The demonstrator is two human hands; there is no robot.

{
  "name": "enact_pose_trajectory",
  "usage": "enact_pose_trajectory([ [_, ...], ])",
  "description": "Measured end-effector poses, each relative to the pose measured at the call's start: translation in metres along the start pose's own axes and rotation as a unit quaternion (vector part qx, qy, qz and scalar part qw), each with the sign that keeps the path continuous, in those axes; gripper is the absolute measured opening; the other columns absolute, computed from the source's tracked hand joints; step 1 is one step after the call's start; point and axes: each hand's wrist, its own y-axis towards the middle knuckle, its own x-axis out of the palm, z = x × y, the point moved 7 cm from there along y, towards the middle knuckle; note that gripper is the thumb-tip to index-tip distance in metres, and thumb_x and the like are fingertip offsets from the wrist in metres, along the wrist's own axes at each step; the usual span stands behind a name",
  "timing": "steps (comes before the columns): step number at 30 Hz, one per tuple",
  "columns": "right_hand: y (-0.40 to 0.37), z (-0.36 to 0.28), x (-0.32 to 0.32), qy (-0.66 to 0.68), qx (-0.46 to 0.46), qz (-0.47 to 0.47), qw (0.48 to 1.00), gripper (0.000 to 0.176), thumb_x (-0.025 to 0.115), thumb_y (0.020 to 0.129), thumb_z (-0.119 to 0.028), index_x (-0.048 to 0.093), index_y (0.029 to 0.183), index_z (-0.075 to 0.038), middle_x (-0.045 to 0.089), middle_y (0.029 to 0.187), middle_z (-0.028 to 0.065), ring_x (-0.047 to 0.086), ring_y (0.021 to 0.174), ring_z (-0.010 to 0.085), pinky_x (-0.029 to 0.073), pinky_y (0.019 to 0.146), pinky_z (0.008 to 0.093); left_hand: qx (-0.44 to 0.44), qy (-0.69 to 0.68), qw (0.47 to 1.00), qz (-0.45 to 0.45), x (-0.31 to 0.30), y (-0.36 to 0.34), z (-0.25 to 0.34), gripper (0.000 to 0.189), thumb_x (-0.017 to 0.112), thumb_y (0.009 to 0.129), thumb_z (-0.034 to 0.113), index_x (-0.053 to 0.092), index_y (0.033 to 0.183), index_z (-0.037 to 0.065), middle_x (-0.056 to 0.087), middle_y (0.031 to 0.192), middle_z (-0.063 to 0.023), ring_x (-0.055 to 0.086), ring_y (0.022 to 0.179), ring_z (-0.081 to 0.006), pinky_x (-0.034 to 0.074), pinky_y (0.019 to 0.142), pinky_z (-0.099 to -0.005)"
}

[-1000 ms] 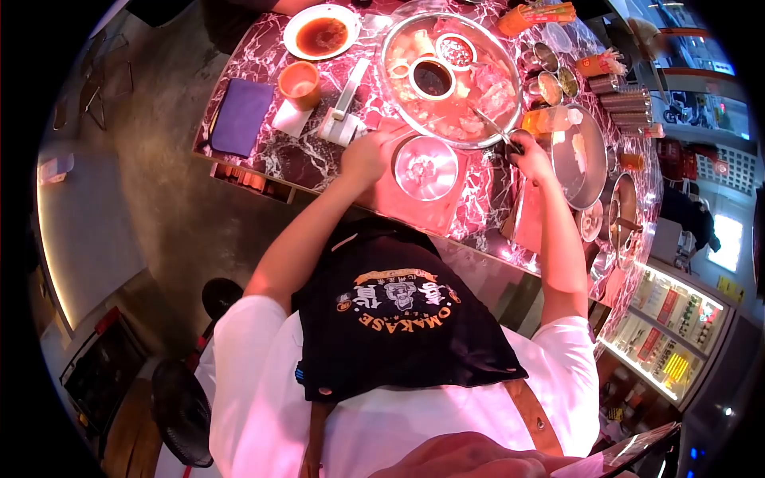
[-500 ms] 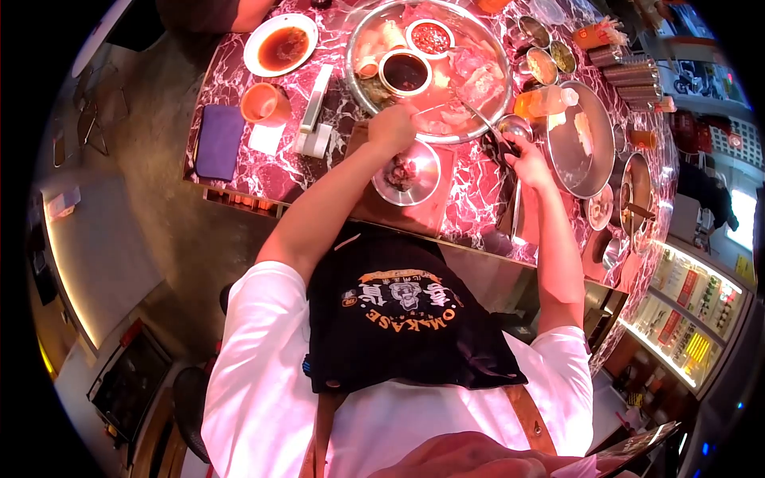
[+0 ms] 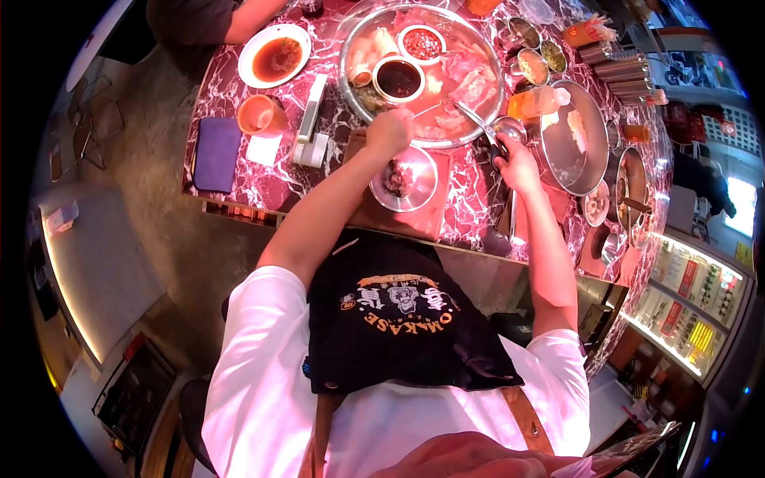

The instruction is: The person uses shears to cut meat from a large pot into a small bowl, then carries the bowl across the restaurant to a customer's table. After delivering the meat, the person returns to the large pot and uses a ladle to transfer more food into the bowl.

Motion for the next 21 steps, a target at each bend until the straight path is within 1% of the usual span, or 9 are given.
enact_pose_trajectory([
  [1,-0.002,-0.006,-0.002,0.000,0.001,0.001,1.000,0.058,0.074,0.079,-0.014,0.053,0.133,-0.014,0.062,0.119,0.0174,0.059,0.111,0.0356,0.048,0.092,0.0423,-0.009,-0.016,1.000,-0.010,0.005,0.001,-0.004,0.022,0.056,0.089,0.025,0.071,0.093,0.010,0.069,0.088,-0.0159,0.066,0.085,-0.0358,0.052,0.073,-0.0425],
  [5,-0.009,-0.019,-0.009,-0.007,0.016,-0.006,1.000,0.057,0.072,0.077,-0.009,0.054,0.131,-0.011,0.063,0.118,0.0179,0.061,0.107,0.0345,0.048,0.092,0.0405,-0.028,-0.056,0.998,0.008,0.024,0.004,-0.014,0.023,0.056,0.089,0.024,0.072,0.096,0.009,0.070,0.090,-0.0163,0.067,0.086,-0.0341,0.052,0.074,-0.0410],
  [8,-0.009,-0.009,-0.010,-0.011,0.044,-0.008,0.999,0.061,0.075,0.077,-0.023,0.051,0.133,-0.016,0.063,0.115,0.0176,0.063,0.104,0.0341,0.049,0.089,0.0430,-0.001,-0.123,0.992,0.040,0.027,0.006,-0.014,0.023,0.056,0.090,0.021,0.071,0.098,0.006,0.070,0.090,-0.0166,0.068,0.086,-0.0318,0.052,0.075,-0.0392],
  [10,-0.011,-0.018,-0.023,-0.030,0.064,-0.023,0.997,0.061,0.074,0.077,-0.026,0.051,0.132,-0.016,0.063,0.116,0.0179,0.062,0.106,0.0344,0.049,0.090,0.0432,-0.027,-0.136,0.990,0.034,0.025,0.006,-0.017,0.024,0.055,0.087,0.021,0.072,0.097,0.008,0.069,0.094,-0.0181,0.066,0.092,-0.0360,0.052,0.080,-0.0424],
  [12,-0.011,-0.019,-0.022,-0.048,0.085,-0.039,0.994,0.061,0.073,0.077,-0.030,0.050,0.132,-0.016,0.062,0.117,0.0181,0.062,0.107,0.0346,0.049,0.090,0.0434,-0.033,-0.136,0.990,0.021,0.023,0.007,-0.019,0.024,0.055,0.087,0.021,0.072,0.097,0.008,0.069,0.094,-0.0178,0.066,0.092,-0.0355,0.052,0.080,-0.0421],
  [14,-0.004,-0.020,-0.014,-0.100,0.063,-0.053,0.992,0.060,0.070,0.077,-0.033,0.049,0.130,-0.016,0.062,0.118,0.0189,0.061,0.109,0.0354,0.050,0.090,0.0439,-0.038,-0.135,0.990,0.006,0.024,0.007,-0.020,0.024,0.055,0.087,0.022,0.072,0.097,0.008,0.069,0.095,-0.0175,0.066,0.092,-0.0349,0.052,0.081,-0.0418],
  [17,0.003,-0.038,-0.012,-0.089,0.036,-0.051,0.994,0.059,0.070,0.077,-0.035,0.050,0.128,-0.015,0.062,0.119,0.0193,0.062,0.107,0.0358,0.050,0.089,0.0446,-0.053,-0.138,0.989,-0.001,0.026,0.009,-0.022,0.024,0.056,0.087,0.023,0.072,0.097,0.008,0.069,0.095,-0.0169,0.067,0.092,-0.0340,0.053,0.081,-0.0409],
  [19,0.006,-0.040,-0.008,-0.089,0.048,-0.043,0.994,0.055,0.070,0.077,-0.029,0.051,0.127,-0.014,0.063,0.116,0.0200,0.063,0.105,0.0369,0.050,0.088,0.0455,-0.025,-0.123,0.992,0.021,0.025,0.007,-0.020,0.022,0.057,0.090,0.018,0.071,0.100,0.003,0.070,0.084,-0.0152,0.068,0.079,-0.0270,0.051,0.070,-0.0350],
  [21,0.011,-0.036,0.002,-0.076,0.023,-0.046,0.996,0.054,0.070,0.077,-0.022,0.052,0.127,-0.014,0.064,0.111,0.0208,0.063,0.101,0.0380,0.050,0.087,0.0464,-0.022,-0.120,0.992,0.019,0.024,0.006,-0.020,0.022,0.057,0.090,0.018,0.071,0.100,0.003,0.070,0.083,-0.0150,0.069,0.079,-0.0266,0.051,0.070,-0.0348],
])
